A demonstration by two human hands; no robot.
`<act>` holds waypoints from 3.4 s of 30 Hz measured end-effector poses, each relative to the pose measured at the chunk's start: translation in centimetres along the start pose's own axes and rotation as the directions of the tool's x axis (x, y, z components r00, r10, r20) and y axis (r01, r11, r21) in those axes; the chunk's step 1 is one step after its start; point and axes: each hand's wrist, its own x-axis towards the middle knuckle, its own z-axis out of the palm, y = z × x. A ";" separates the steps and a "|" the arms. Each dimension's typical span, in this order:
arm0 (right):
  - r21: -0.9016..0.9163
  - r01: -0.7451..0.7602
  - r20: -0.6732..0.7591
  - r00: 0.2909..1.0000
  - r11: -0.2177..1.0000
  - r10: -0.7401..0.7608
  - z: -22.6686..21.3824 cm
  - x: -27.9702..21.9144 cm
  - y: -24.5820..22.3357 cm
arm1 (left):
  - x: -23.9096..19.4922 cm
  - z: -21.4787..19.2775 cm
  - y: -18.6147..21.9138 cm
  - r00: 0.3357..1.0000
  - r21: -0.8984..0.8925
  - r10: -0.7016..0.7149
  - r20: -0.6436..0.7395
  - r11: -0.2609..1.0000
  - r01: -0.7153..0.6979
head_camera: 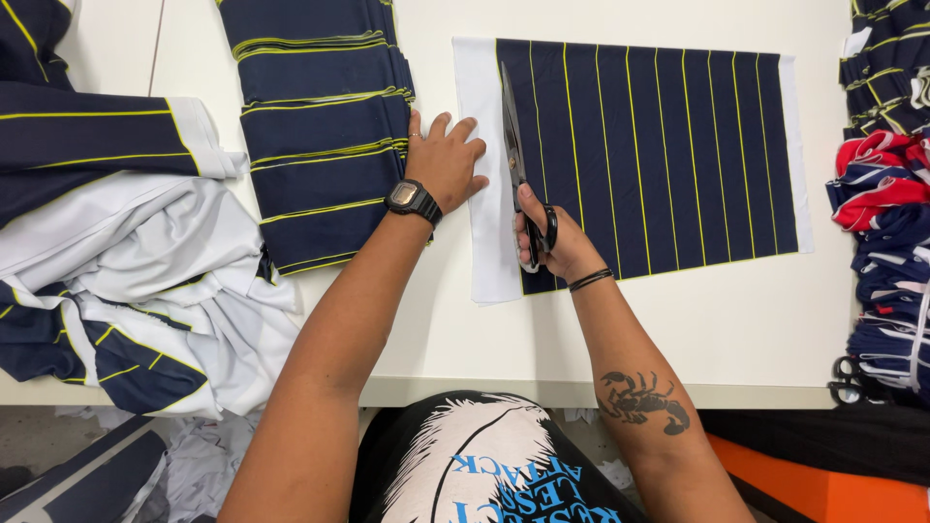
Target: The person uses shears to cut a large piece of dark blue fabric with yellow vertical stripes into multiple vertical strips on a white table. The person holds the fabric with the left hand and cuts along the yellow lines with the right hand. Cut strips are placed to the left side of the table.
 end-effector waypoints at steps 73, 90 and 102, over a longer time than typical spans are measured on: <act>0.122 0.047 0.097 0.994 0.991 -0.059 -0.2 6.6 -2.2 | 8.7 0.0 -3.2 0.988 0.090 -0.148 0.033 0.985 0.145; -0.397 0.053 -0.430 0.871 0.916 -0.237 -7.3 -15.5 10.0 | -19.7 8.2 5.4 0.983 0.163 0.151 -0.105 0.978 -0.133; 0.097 0.358 -0.094 0.932 0.928 -0.350 -6.0 -10.9 10.7 | -20.2 6.6 6.4 0.877 -0.114 -0.173 0.449 0.962 0.248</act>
